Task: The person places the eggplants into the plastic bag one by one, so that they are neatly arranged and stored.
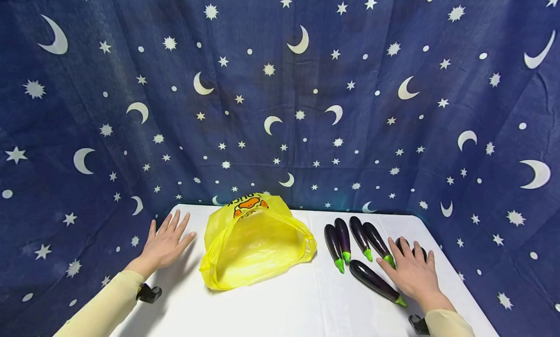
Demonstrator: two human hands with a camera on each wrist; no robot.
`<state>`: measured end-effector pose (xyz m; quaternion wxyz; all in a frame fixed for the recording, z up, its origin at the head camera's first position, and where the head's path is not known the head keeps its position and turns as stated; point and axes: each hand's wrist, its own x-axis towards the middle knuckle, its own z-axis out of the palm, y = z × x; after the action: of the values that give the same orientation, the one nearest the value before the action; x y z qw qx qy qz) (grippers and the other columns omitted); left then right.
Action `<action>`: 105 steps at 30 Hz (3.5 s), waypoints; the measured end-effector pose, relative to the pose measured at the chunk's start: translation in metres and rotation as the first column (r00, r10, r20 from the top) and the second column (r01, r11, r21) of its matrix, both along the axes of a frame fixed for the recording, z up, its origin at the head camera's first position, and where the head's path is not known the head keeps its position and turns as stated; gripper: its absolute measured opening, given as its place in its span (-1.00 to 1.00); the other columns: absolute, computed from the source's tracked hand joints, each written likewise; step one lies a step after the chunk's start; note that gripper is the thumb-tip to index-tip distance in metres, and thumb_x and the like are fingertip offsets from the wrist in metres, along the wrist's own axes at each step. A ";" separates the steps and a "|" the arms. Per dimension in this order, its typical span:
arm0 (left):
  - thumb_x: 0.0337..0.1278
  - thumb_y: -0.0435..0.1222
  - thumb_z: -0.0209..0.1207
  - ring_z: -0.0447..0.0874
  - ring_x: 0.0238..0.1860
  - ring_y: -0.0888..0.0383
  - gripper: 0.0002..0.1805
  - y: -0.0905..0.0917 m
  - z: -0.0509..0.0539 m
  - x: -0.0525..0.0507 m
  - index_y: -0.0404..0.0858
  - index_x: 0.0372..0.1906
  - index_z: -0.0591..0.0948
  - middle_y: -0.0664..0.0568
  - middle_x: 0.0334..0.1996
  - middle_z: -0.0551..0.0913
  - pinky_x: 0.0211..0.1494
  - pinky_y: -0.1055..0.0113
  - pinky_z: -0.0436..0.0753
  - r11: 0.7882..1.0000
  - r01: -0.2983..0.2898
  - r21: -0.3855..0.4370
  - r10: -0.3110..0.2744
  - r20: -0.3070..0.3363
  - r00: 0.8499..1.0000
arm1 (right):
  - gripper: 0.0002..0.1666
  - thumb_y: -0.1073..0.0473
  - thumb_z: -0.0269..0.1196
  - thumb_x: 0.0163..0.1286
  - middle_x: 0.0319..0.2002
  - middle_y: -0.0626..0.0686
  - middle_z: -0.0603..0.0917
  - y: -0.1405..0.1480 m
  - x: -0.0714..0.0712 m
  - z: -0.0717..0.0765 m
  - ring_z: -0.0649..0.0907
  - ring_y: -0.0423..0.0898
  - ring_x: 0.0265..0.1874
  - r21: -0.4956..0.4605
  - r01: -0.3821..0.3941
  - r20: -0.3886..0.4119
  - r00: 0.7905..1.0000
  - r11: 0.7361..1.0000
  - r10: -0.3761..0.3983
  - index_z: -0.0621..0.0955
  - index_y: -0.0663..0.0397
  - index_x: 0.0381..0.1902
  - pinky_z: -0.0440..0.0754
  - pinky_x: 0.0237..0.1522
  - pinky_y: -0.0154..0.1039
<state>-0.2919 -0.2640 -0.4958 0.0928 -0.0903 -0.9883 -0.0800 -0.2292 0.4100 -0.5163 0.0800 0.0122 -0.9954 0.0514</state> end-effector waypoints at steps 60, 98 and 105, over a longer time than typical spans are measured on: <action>0.40 -0.08 0.23 0.31 0.46 -0.20 -0.13 0.072 0.078 -0.016 -0.02 0.66 0.08 -0.06 0.59 0.16 0.38 -0.16 0.39 0.789 0.326 0.521 -0.497 0.229 0.837 | 0.17 -0.16 0.56 0.09 0.43 0.38 0.37 -0.029 0.013 0.016 0.42 0.43 0.31 -0.327 -0.197 0.157 0.953 0.924 0.259 0.29 -0.08 0.59 0.49 0.06 0.39; 0.25 -0.28 0.36 0.62 0.15 -0.11 -0.03 0.083 0.072 -0.041 -0.08 0.66 0.10 -0.17 0.34 0.50 0.17 0.07 0.62 0.806 0.324 0.495 -0.514 0.314 0.799 | 0.01 0.43 0.39 0.03 0.13 0.35 0.57 -0.025 -0.010 0.014 0.59 0.22 0.01 -0.598 0.012 0.438 0.842 0.801 0.315 0.34 0.24 0.51 0.60 -0.25 -0.07; 0.20 -0.25 0.39 0.66 -0.01 -0.01 0.00 0.085 0.065 -0.041 -0.16 0.65 0.11 -0.12 0.18 0.58 0.12 0.08 0.63 0.810 0.390 0.438 -0.520 0.226 0.824 | 0.00 0.42 0.39 0.06 0.14 0.32 0.58 -0.026 -0.011 0.013 0.59 0.22 0.06 -0.576 0.040 0.456 0.845 0.817 0.280 0.35 0.22 0.51 0.61 -0.19 -0.04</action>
<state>-0.3333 -0.1787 -0.4310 -0.0837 -0.2936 -0.9036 -0.3006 -0.2400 0.3839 -0.5033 -0.1963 0.0389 -0.9152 0.3497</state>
